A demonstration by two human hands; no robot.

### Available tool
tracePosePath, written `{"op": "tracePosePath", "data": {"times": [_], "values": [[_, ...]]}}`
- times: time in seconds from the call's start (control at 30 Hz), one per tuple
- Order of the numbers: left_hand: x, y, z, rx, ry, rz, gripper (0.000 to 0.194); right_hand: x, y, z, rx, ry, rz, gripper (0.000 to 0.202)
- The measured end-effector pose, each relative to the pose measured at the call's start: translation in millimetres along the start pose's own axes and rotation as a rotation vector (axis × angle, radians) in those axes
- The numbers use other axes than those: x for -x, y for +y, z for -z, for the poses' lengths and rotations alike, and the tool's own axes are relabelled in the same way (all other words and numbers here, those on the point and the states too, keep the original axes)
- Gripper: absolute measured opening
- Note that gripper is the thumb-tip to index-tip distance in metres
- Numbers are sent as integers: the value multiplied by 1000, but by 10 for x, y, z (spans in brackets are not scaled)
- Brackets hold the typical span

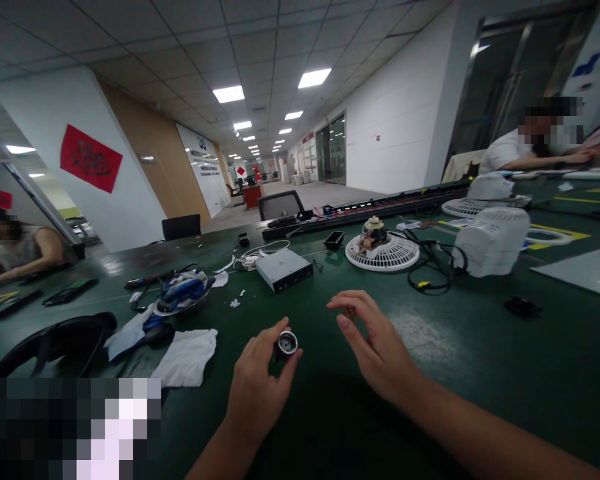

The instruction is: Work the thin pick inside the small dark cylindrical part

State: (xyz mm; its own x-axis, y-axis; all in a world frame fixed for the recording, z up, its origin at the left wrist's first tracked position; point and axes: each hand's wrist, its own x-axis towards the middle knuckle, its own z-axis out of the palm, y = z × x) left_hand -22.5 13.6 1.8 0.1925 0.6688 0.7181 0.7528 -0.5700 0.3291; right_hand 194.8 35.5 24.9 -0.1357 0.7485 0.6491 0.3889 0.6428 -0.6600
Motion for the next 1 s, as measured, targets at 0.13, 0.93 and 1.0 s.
{"op": "tracePosePath", "data": {"times": [0.13,0.93,1.0], "values": [[-2,-3,-3,1,-15,9,43,-10,3,35,-2,-6,-44,19],[-24,48,-12,-52,-200,-88,38,40,127,-90,-449,-132,-213,27],[-21,59,-18,-51,-217,-105,38,37,145,-99,-446,-106,-232,27]]}}
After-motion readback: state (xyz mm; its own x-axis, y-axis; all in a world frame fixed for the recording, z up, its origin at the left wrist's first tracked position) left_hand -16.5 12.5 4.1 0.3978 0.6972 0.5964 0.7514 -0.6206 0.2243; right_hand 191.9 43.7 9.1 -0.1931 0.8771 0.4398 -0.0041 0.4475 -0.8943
